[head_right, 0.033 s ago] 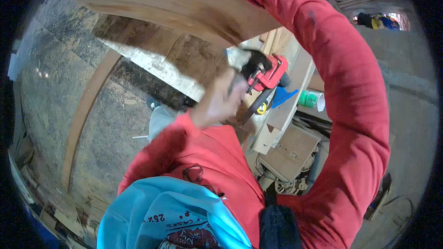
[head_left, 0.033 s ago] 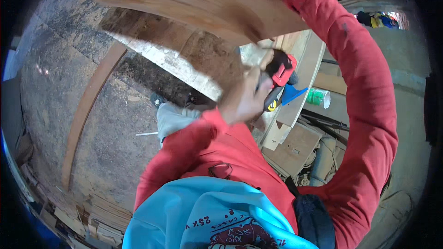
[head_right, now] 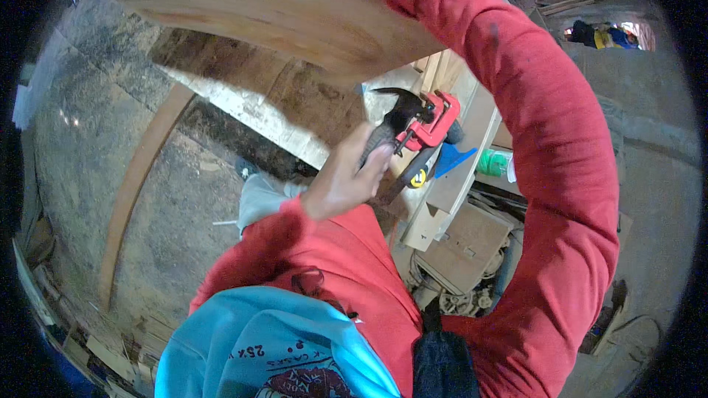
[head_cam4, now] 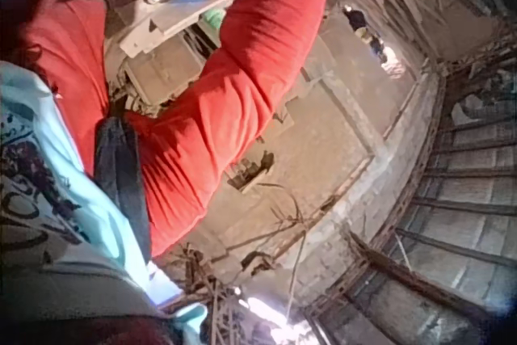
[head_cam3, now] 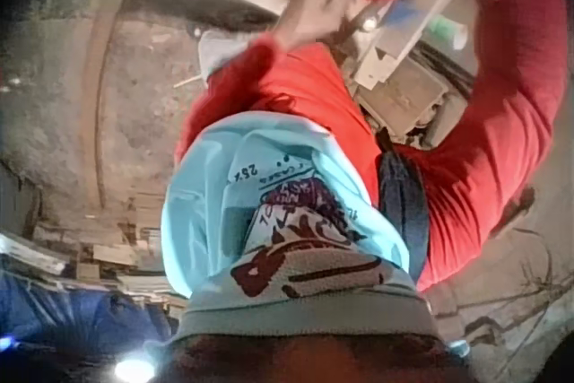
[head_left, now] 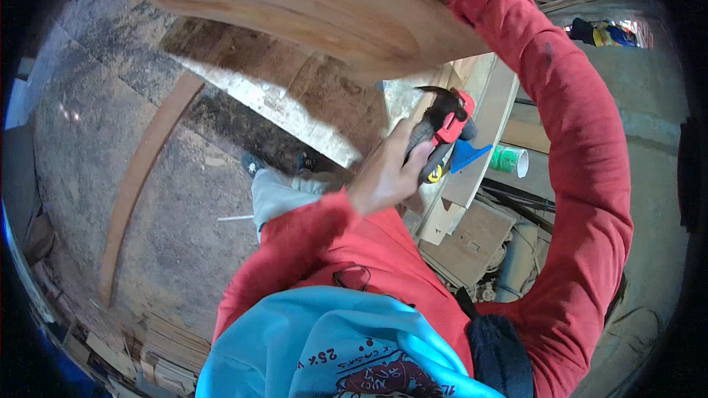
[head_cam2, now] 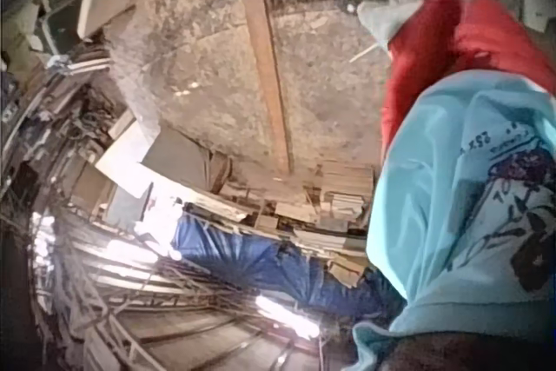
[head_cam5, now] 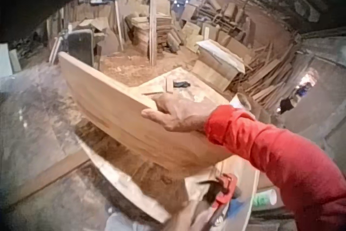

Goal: Hammer nails and assemble two wood panels on a workbench.

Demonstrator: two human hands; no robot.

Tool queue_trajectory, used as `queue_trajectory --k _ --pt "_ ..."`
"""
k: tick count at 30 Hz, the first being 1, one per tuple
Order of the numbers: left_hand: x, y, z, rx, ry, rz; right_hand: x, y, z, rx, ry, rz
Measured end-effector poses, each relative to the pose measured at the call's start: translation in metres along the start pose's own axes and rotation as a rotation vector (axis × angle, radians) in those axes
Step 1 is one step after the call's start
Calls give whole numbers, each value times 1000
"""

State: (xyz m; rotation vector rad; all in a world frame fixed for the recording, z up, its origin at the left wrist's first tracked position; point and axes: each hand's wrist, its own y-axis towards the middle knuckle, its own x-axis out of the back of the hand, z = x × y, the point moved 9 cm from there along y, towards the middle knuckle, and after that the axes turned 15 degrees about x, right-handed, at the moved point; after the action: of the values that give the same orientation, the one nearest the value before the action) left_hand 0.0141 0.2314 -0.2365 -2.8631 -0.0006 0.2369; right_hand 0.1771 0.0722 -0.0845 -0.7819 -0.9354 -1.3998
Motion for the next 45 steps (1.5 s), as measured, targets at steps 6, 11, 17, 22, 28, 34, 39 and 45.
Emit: queue_trajectory --k 6,11,17,22,28,34,39,45 --pt "109 -52 34 28 -415 -368 -18 17 -10 -190 -42 148" --pt "137 -47 129 230 -519 -459 1 2 -19 -282 -159 163" --pt "133 -33 191 304 -413 -429 8 16 4 -124 44 38" --pt "122 -16 199 274 -391 -399 16 18 -29 -40 -330 74" --pt "122 -17 194 401 -87 -366 10 23 -40 71 -97 -37" --pt "103 17 140 120 610 -443 24 16 -34 -30 -274 26" --pt "111 32 106 -47 726 -502 23 19 -26 -12 -427 78" --pt "172 -11 -138 -929 1052 -1170 35 4 -4 -36 -368 124"
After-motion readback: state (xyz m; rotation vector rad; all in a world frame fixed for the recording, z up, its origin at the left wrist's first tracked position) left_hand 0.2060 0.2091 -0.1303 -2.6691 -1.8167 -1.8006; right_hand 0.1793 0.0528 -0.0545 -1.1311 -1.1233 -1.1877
